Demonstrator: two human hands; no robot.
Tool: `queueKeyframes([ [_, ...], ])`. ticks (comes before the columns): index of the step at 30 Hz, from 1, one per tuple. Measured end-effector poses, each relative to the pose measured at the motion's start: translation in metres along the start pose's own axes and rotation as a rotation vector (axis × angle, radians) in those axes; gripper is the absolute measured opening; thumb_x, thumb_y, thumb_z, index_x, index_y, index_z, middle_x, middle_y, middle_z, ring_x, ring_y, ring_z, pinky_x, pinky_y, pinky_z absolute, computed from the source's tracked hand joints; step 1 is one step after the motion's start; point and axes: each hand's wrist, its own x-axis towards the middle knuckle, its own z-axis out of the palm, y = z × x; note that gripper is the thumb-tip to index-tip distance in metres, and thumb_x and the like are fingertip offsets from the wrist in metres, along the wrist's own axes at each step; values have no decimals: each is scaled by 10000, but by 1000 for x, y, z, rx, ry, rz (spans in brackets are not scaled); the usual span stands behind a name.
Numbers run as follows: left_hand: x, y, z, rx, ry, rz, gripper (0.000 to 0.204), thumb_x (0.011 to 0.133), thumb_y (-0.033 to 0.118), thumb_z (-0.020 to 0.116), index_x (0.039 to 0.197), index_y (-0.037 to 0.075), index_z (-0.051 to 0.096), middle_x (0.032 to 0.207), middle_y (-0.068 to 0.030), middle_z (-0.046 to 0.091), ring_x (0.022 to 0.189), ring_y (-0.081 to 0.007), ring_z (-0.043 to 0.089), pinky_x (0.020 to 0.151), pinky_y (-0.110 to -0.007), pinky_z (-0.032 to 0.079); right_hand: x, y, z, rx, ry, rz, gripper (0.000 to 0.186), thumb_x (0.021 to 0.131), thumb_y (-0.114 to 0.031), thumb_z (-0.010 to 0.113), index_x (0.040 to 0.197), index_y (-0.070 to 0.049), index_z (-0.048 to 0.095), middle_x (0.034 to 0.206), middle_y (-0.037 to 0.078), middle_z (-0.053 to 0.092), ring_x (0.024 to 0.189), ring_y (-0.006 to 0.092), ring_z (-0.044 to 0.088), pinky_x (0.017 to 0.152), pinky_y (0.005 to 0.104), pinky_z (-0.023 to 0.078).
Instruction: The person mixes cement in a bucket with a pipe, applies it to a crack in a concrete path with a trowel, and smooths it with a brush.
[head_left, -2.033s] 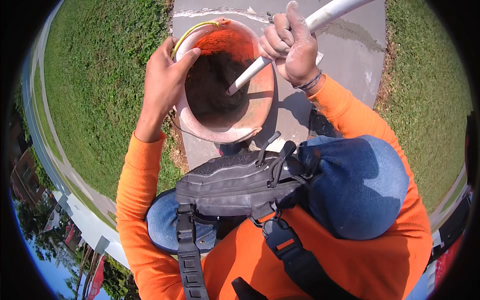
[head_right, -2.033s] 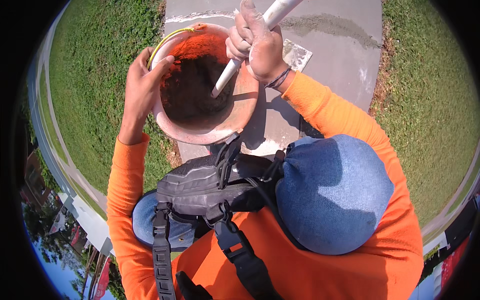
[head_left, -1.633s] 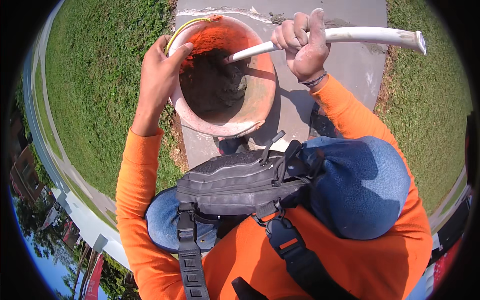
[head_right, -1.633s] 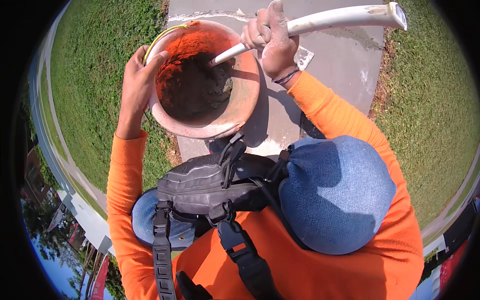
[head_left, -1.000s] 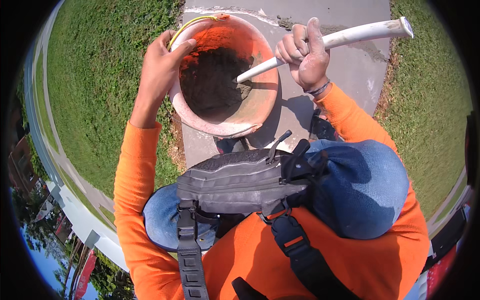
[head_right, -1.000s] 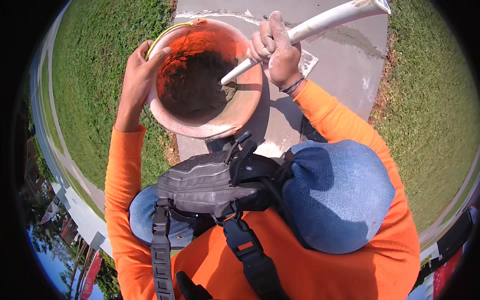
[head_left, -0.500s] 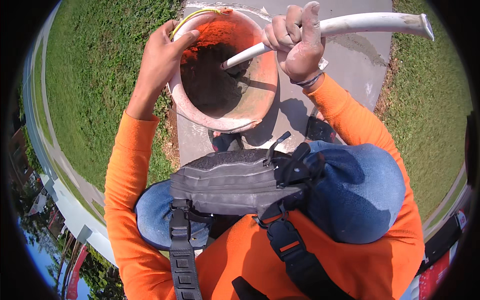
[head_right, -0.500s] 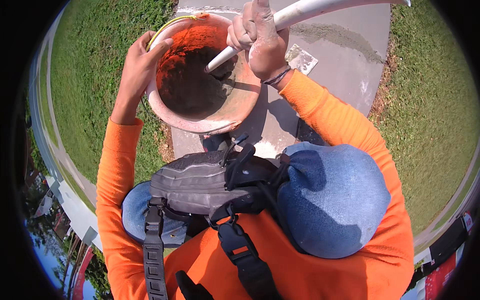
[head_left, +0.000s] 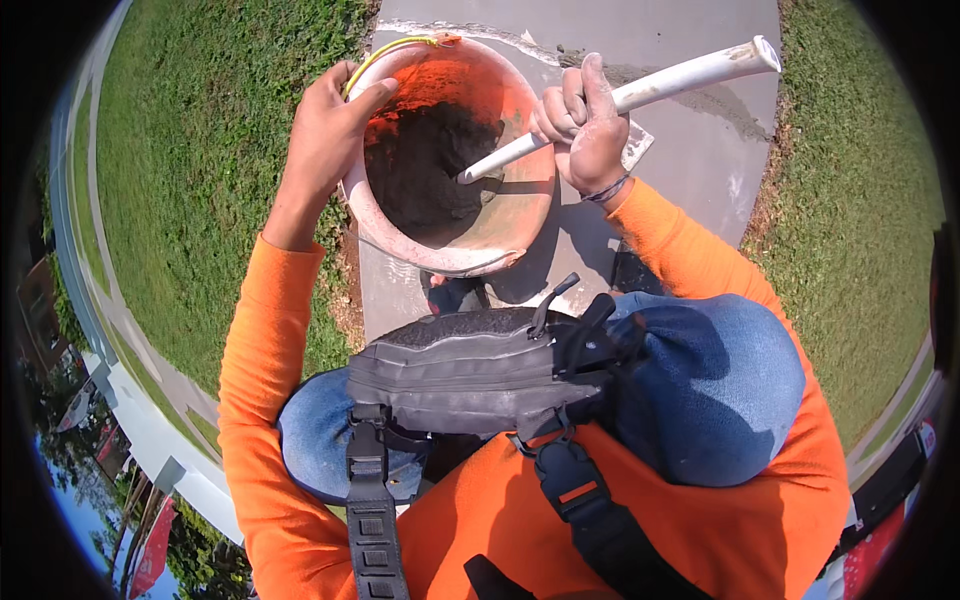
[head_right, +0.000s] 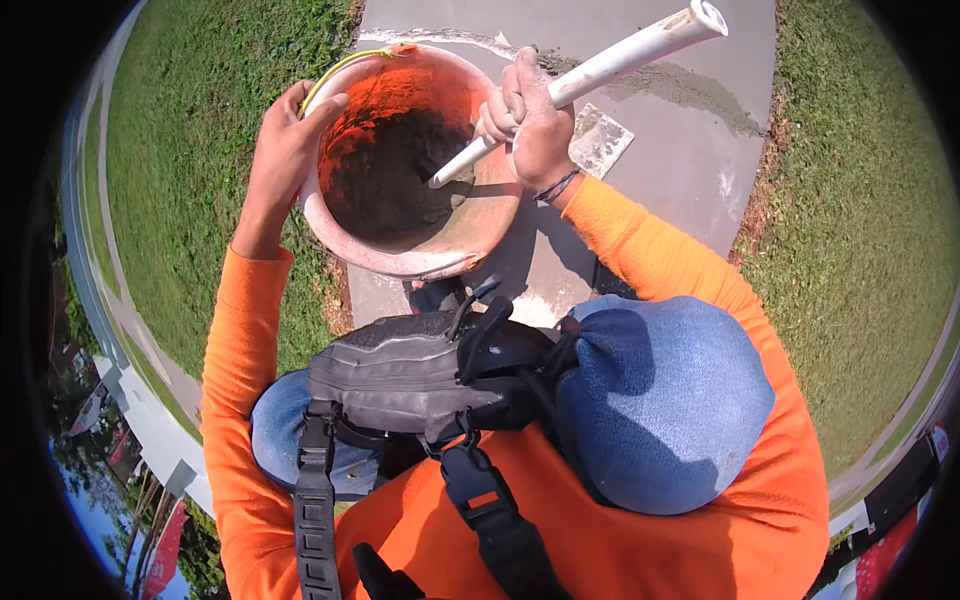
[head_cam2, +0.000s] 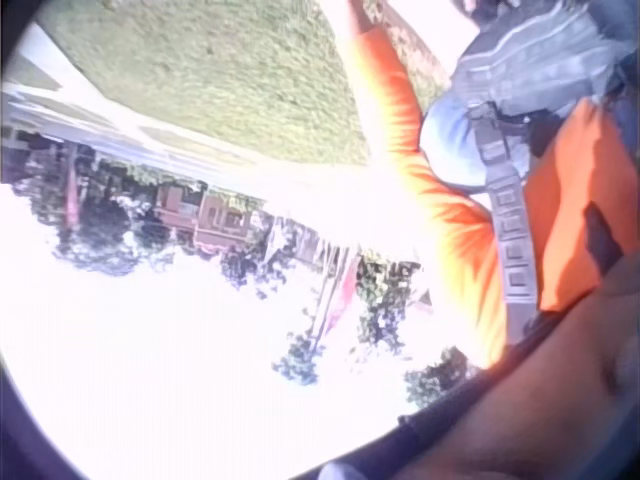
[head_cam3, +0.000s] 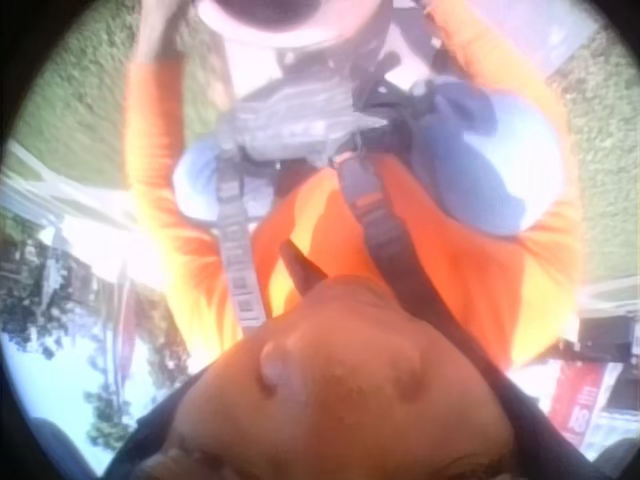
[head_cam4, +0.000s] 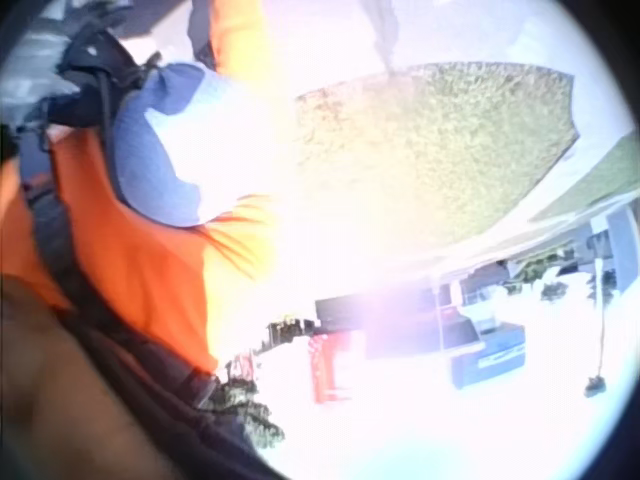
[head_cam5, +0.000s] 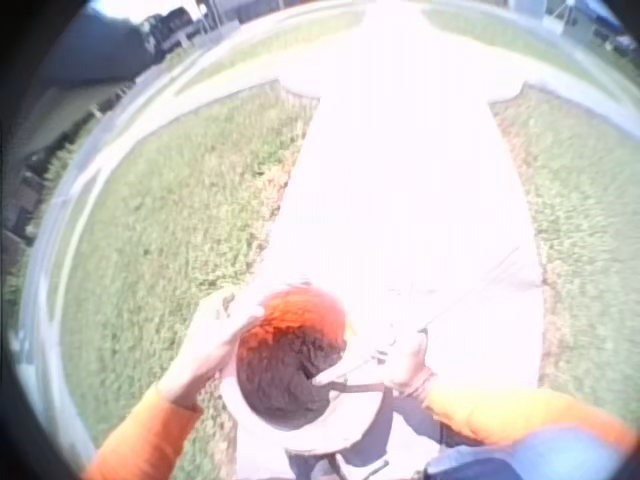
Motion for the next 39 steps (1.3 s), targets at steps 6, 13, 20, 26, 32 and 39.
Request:
queueKeyframes([
  [6,-3,-2,0,-111,22,-14,308,887,230,693,1024,-39,633,894,-41,664,786,-81,576,749,-246,470,0,14,-5,-95,19,-131,526,1055,-485,313,634,-172,285,493,-53,242,445,98,196,497,275,262],
  [13,-5,2,3,-8,8,8,310,880,236,694,1022,-33,635,840,-33,653,756,-78,571,710,-250,470,7,-7,-4,-26,47,-150,543,1052,-503,302,627,-165,280,498,-44,222,450,107,186,521,282,286],
  [20,-7,14,8,26,-21,2,304,878,246,693,1008,-23,638,793,-25,642,719,-74,574,668,-251,470,3,-20,-8,41,-30,-52,547,1055,-500,276,637,-147,283,507,-36,228,478,122,235,558,307,324],
  [26,-5,5,6,66,-15,43,299,879,251,697,1003,-14,635,763,-8,612,673,-60,543,636,-234,453,7,-16,3,31,-110,114,515,1066,-454,280,652,-149,298,515,-31,245,484,125,248,568,305,331],
  [32,-5,7,7,29,-40,11,288,882,241,691,998,-15,626,798,0,625,706,-50,549,644,-226,447,-3,12,8,-39,-59,20,523,1065,-458,297,639,-155,301,501,-31,240,464,116,230,554,289,316],
  [39,-5,5,11,27,-38,42,312,883,238,688,1039,-26,632,821,-20,649,693,-72,573,644,-243,466,0,9,-4,-66,-56,-151,542,1054,-500,282,639,-151,293,508,-34,248,482,125,255,569,304,334],
])
